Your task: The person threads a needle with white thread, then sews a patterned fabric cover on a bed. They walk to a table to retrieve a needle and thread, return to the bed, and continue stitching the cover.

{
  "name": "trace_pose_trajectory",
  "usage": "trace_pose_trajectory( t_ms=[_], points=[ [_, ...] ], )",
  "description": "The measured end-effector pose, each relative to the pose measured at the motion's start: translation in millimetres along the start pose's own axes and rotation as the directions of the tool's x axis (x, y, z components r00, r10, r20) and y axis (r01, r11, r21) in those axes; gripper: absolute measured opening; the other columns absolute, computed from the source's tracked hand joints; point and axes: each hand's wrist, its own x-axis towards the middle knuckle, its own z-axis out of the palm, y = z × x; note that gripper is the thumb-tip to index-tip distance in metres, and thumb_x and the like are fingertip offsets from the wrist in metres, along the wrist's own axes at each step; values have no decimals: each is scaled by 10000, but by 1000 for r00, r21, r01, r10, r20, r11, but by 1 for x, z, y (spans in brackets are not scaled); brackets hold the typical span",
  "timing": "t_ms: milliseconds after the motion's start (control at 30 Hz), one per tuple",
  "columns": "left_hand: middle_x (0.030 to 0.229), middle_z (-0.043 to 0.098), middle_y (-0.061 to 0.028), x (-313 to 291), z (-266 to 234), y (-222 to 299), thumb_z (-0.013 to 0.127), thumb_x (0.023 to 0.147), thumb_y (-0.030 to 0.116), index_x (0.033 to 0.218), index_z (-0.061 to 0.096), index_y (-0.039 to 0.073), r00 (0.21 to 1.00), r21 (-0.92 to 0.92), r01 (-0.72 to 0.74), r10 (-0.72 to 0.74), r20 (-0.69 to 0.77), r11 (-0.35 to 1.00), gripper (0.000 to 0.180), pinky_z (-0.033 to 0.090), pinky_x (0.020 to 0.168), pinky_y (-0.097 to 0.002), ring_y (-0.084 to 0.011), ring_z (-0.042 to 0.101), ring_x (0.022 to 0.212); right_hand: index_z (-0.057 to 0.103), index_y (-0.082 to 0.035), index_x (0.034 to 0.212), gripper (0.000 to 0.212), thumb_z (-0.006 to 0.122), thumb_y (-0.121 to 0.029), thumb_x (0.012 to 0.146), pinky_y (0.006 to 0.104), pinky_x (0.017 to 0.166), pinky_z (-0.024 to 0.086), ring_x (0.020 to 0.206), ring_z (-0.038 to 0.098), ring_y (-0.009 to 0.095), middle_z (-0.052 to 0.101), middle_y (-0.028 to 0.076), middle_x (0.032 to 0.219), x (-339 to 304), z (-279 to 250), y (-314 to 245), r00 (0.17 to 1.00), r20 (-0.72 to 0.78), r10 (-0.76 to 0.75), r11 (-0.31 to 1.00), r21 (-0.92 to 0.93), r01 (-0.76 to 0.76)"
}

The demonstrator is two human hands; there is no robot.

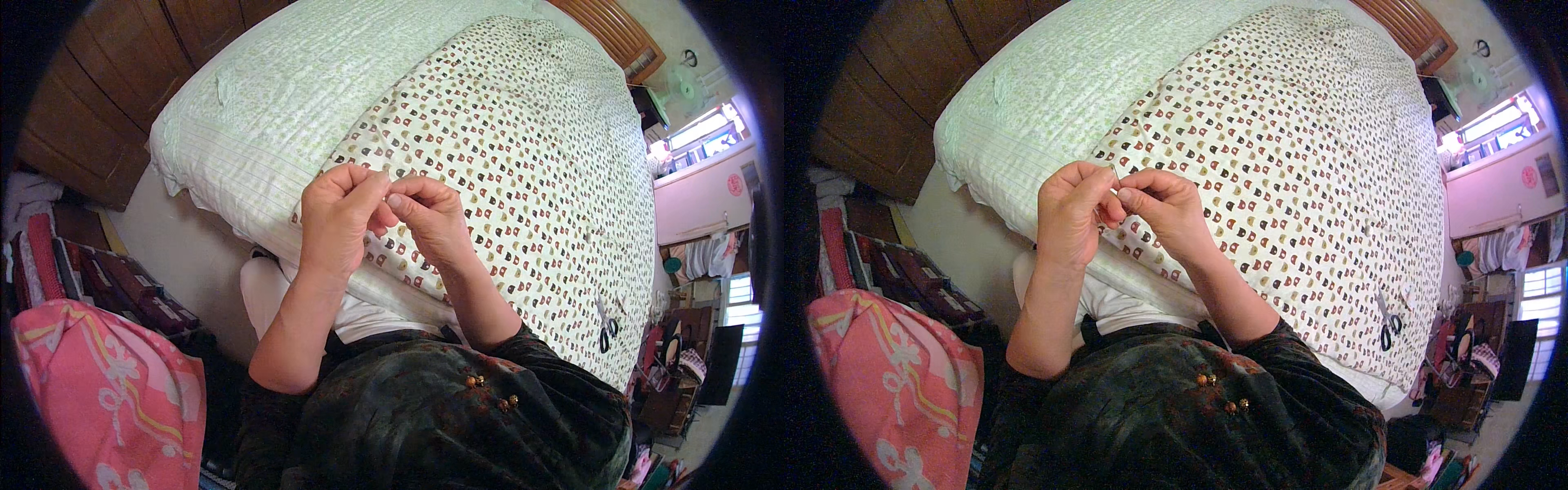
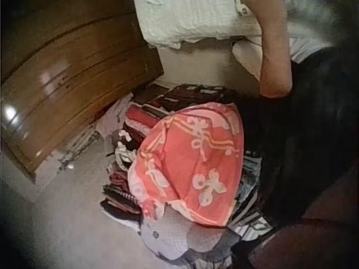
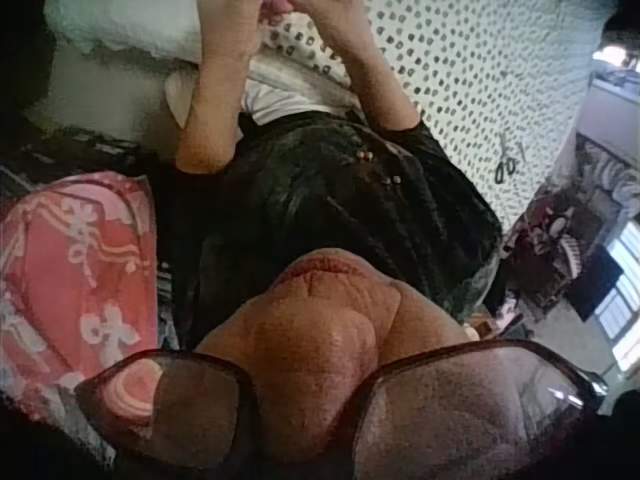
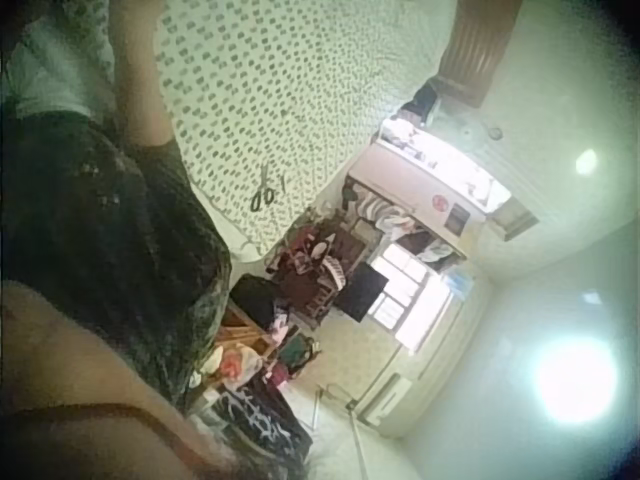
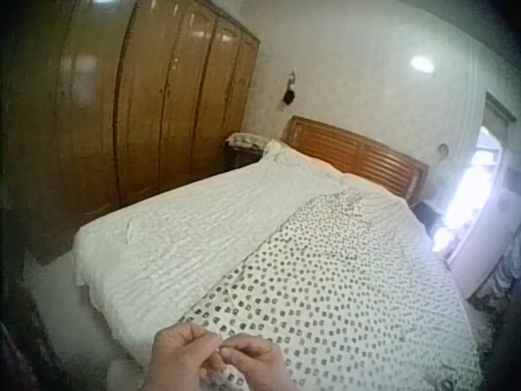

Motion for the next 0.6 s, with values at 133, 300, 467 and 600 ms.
trace_pose_trajectory(
  t_ms=[133, 300, 467, 600],
  points=[
    [543, 539, -40, 0, -1, -2, 578, 766, 112, 666, 536, 21, 1000, 6, -25, 25, -6, 1000, 142, 364, 375, -177, -67, 490, 421, 594, 18, 854, 99, 590, -43, 777, 221, 611, 463, 660, 558, 104, 602, 54, 751, 0, 1, -1, 1000, 8, -12, 1000, -3, 12],
    [557, 543, -48, -1, -1, -5, 573, 781, 91, 724, 537, 16, 995, 109, -90, 93, -23, 990, 101, 388, 385, -186, -85, 494, 427, 591, 23, 849, 95, 586, -42, 780, 224, 611, 465, 660, 559, 107, 601, 58, 746, -1, 1, -1, 1000, 4, -5, 1000, -1, 5],
    [547, 530, -13, -2, 0, -9, 570, 782, 75, 698, 549, 17, 987, 148, -148, 155, -34, 978, 104, 361, 388, -169, -40, 472, 441, 589, 27, 842, 93, 582, -46, 784, 226, 609, 468, 657, 563, 108, 603, 63, 742, -1, 1, -1, 1000, 24, 20, 1000, 19, -21],
    [558, 533, -24, -2, 2, -9, 569, 794, 81, 743, 554, 1, 979, 216, -189, 200, -31, 958, 96, 370, 399, -171, -56, 463, 430, 590, 27, 836, 94, 585, -50, 782, 224, 603, 469, 649, 564, 106, 604, 64, 732, -2, 1, -1, 999, 8, 43, 999, -1, -43]
  ],
)
